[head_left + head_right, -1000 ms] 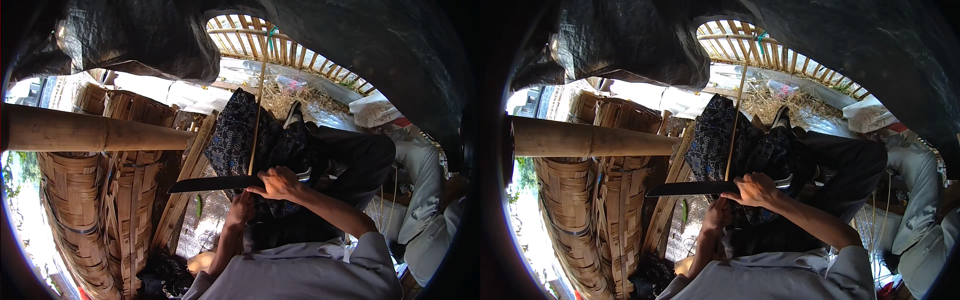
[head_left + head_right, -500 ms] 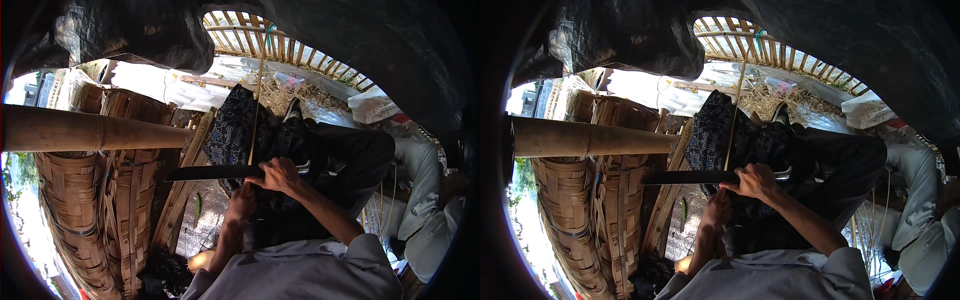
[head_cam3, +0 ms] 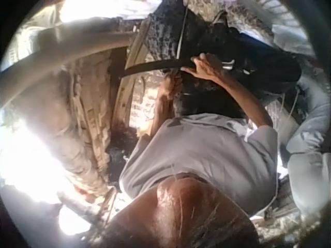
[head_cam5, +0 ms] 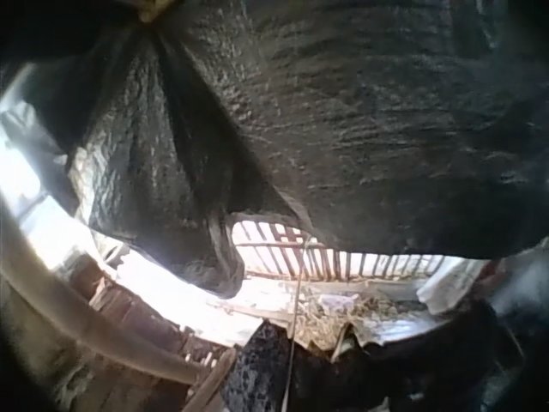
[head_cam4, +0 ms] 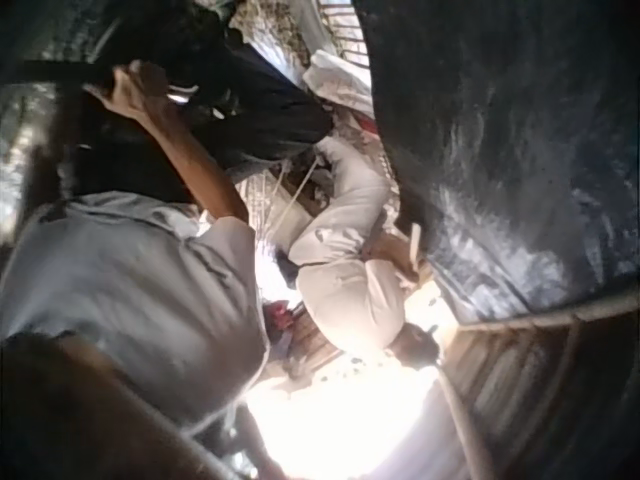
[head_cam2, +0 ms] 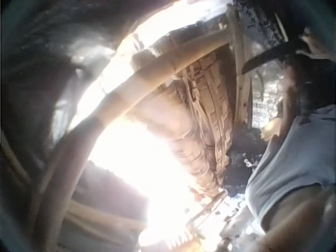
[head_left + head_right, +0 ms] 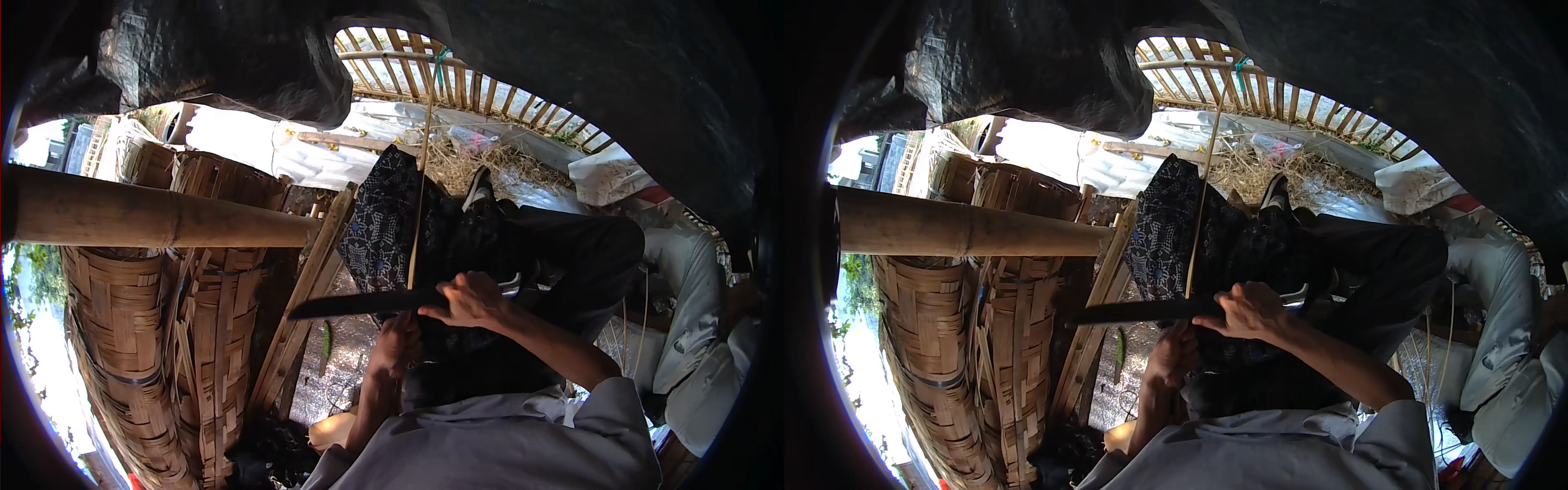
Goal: The person shaves and scrapes along a thin wooden stick using a knife.
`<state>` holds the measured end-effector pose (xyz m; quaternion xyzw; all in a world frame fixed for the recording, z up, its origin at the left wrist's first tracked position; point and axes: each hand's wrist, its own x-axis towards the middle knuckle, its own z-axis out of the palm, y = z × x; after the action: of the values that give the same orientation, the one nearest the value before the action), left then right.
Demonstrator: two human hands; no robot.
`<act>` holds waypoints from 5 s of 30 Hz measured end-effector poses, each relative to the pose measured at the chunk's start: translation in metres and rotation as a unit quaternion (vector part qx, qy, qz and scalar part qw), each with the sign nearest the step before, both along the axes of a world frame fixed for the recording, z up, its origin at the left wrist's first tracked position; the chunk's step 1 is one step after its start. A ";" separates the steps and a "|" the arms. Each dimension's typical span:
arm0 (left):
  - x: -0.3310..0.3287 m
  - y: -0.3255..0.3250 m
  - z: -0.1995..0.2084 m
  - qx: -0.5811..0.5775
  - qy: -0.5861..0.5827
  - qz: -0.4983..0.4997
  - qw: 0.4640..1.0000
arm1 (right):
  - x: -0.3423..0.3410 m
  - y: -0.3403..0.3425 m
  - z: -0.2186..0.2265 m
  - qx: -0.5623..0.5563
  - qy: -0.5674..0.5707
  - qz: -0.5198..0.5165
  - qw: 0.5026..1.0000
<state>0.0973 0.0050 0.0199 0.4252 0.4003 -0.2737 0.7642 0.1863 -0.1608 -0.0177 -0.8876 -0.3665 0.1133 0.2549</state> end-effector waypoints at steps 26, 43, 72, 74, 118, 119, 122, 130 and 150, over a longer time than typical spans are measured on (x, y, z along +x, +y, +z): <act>-0.006 0.005 -0.001 0.029 0.012 -0.011 0.999 | 0.004 -0.010 -0.005 -0.013 0.090 0.000 0.996; 0.001 0.001 -0.002 0.063 -0.033 -0.023 0.997 | -0.002 -0.009 -0.013 0.000 0.068 -0.086 0.994; -0.016 0.015 -0.043 0.186 -0.081 -0.087 0.975 | 0.005 -0.016 -0.030 0.027 -0.048 -0.063 0.996; -0.009 0.007 -0.039 0.167 -0.071 -0.082 0.980 | 0.014 -0.019 -0.050 -0.004 0.007 -0.163 0.987; -0.009 0.009 -0.018 -0.087 -0.015 0.006 0.996 | 0.036 -0.006 -0.012 -0.064 0.093 -0.070 0.991; -0.011 0.009 -0.019 -0.088 -0.017 0.006 0.996 | 0.022 -0.004 -0.006 -0.081 0.059 -0.023 0.995; -0.014 0.009 -0.018 -0.046 -0.056 -0.004 0.997 | 0.015 -0.001 -0.002 -0.101 0.045 0.068 0.992; -0.032 0.016 -0.004 -0.015 -0.047 -0.022 0.999 | 0.071 -0.039 -0.042 -0.070 0.143 -0.239 0.958; 0.001 -0.002 0.018 0.608 -0.198 -0.078 0.765 | 0.026 -0.105 -0.101 0.044 0.286 -0.369 0.883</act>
<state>0.0982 0.0027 0.0379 0.8750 0.2886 0.0586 0.3843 0.2120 -0.2659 -0.1187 -0.8756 0.0713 0.2432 0.4111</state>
